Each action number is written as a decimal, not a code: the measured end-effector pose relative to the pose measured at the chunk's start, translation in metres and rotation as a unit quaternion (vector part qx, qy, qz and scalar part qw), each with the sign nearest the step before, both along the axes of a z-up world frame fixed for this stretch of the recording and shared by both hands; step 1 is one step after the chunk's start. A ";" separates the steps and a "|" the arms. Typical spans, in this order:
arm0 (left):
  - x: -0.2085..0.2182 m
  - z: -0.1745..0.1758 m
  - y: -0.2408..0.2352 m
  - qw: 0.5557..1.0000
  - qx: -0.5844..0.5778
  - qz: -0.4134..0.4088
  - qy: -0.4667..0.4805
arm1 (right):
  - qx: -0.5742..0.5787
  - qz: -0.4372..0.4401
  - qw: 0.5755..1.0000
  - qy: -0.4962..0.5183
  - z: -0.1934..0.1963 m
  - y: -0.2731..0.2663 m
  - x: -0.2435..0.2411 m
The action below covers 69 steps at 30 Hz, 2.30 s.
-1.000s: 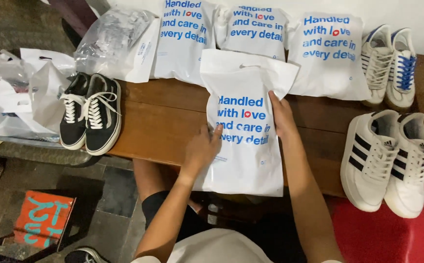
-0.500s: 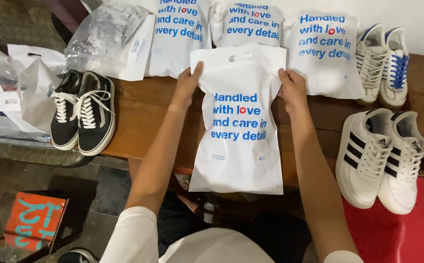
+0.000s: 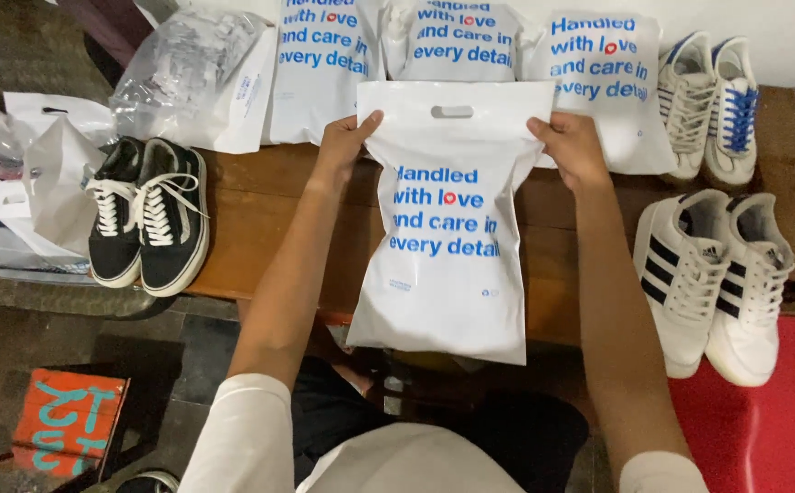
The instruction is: The person places a pair of black sneakers into a white plastic bag with blue text. They then fold the top of the bag over the shoes and seal it by pressing the edges together.
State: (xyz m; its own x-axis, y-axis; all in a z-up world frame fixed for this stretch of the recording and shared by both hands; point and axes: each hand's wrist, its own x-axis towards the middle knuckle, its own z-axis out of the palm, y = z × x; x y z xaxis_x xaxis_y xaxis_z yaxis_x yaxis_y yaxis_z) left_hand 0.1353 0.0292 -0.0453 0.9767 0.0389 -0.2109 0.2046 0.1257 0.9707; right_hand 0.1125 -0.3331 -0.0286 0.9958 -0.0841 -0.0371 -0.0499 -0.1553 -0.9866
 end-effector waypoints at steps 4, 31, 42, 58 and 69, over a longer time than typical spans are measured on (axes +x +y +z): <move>-0.015 0.024 -0.010 0.998 0.018 -0.020 0.064 | 0.069 -0.031 0.996 0.037 -0.019 0.005 0.003; 0.030 -0.003 0.016 0.972 0.196 -0.102 0.082 | 0.040 -0.028 0.993 0.103 -0.001 0.012 0.010; -0.004 0.046 0.003 0.983 0.133 -0.102 0.070 | 0.050 -0.005 0.996 0.072 0.017 0.017 -0.005; 0.087 0.058 -0.173 0.662 0.552 -0.374 -0.342 | -0.064 -0.008 0.995 0.071 0.008 0.007 0.002; 0.076 0.089 -0.177 0.743 0.485 -0.455 -0.077 | -0.013 0.016 0.995 0.095 0.025 0.010 -0.002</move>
